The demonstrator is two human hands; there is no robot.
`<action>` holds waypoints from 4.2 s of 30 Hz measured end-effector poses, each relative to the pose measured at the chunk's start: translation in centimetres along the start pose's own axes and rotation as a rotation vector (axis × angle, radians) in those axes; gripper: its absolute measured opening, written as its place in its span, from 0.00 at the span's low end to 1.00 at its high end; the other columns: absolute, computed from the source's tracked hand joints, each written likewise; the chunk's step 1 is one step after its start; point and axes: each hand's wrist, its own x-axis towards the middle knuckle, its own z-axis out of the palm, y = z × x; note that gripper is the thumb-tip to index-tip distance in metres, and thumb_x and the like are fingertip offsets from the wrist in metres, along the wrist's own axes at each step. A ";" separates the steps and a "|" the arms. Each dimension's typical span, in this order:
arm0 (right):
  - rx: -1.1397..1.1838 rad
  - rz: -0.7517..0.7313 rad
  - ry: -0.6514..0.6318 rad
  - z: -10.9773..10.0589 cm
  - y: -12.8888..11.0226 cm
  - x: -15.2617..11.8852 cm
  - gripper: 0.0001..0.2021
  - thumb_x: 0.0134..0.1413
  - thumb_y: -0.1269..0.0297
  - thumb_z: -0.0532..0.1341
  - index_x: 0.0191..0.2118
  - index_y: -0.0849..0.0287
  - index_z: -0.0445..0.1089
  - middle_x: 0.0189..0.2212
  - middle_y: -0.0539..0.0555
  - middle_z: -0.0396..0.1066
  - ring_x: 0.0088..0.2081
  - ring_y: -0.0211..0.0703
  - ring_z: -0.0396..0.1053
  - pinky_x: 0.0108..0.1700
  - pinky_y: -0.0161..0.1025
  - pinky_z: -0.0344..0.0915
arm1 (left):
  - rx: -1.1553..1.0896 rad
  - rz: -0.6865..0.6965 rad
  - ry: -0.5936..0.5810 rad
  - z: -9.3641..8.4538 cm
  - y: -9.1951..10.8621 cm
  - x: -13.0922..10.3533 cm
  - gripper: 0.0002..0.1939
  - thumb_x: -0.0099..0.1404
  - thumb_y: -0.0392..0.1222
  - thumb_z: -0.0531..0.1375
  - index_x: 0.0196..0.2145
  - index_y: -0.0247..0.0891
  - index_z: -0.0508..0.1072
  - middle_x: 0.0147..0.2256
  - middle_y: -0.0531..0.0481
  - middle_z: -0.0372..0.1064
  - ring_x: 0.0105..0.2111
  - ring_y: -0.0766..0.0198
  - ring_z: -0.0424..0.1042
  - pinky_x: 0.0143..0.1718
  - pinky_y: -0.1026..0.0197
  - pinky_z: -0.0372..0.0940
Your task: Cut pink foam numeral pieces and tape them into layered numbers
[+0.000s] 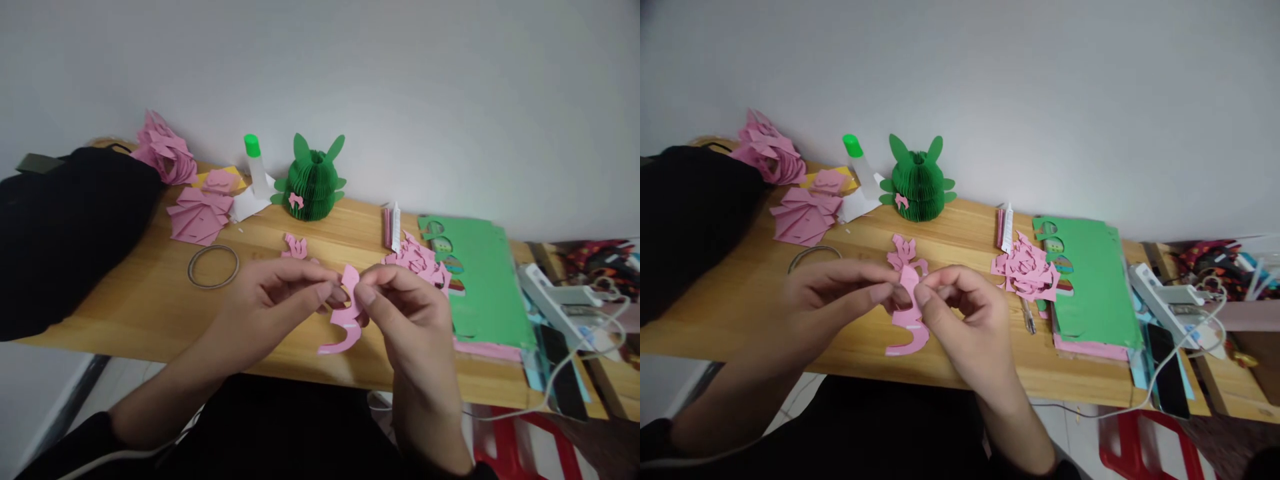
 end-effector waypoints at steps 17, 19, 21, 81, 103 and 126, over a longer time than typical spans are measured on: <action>-0.079 -0.031 -0.006 -0.7 0.8 -0.6 0.04 0.52 0.73 0.66 0.31 0.56 0.75 0.24 0.45 0.73 0.22 0.31 0.67 0.25 0.28 0.66 | 0.004 -0.098 0.093 0.3 -1.1 0.2 0.11 0.60 0.28 0.62 0.26 0.42 0.81 0.23 0.58 0.79 0.25 0.71 0.77 0.29 0.72 0.72; -0.103 -0.042 0.006 -0.7 0.8 -0.6 0.05 0.52 0.74 0.65 0.31 0.56 0.75 0.23 0.45 0.73 0.23 0.30 0.67 0.26 0.28 0.66 | -0.008 -0.088 0.076 0.4 -1.2 0.2 0.11 0.60 0.30 0.62 0.26 0.42 0.81 0.24 0.58 0.79 0.25 0.71 0.77 0.31 0.71 0.72; -0.114 -0.071 0.004 -0.7 0.8 -0.6 0.05 0.53 0.74 0.65 0.31 0.56 0.74 0.24 0.45 0.73 0.23 0.31 0.67 0.26 0.28 0.66 | 0.017 -0.080 0.050 0.5 -1.2 0.3 0.10 0.59 0.31 0.62 0.26 0.42 0.81 0.23 0.57 0.78 0.25 0.71 0.76 0.31 0.71 0.71; -0.734 -0.388 0.033 1.8 0.1 -0.1 0.05 0.55 0.74 0.64 0.32 0.57 0.73 0.26 0.48 0.72 0.25 0.36 0.65 0.25 0.35 0.64 | 0.431 0.011 0.174 -1.5 -1.3 -0.3 0.09 0.60 0.36 0.60 0.24 0.40 0.78 0.24 0.55 0.78 0.25 0.66 0.74 0.26 0.67 0.67; -0.912 -0.423 -0.100 6.8 0.1 1.7 0.05 0.55 0.74 0.63 0.34 0.56 0.73 0.29 0.49 0.74 0.26 0.36 0.67 0.28 0.35 0.67 | 0.322 0.076 0.323 -5.6 -1.3 -0.9 0.07 0.56 0.32 0.61 0.23 0.40 0.77 0.23 0.56 0.79 0.22 0.69 0.75 0.22 0.71 0.66; -0.939 -0.211 -0.261 9.1 5.6 11.4 0.06 0.56 0.72 0.59 0.29 0.61 0.72 0.27 0.54 0.74 0.25 0.40 0.69 0.30 0.36 0.66 | 0.221 -0.322 0.617 -11.4 -4.7 -2.4 0.11 0.51 0.49 0.66 0.26 0.38 0.79 0.26 0.47 0.80 0.29 0.56 0.79 0.26 0.62 0.72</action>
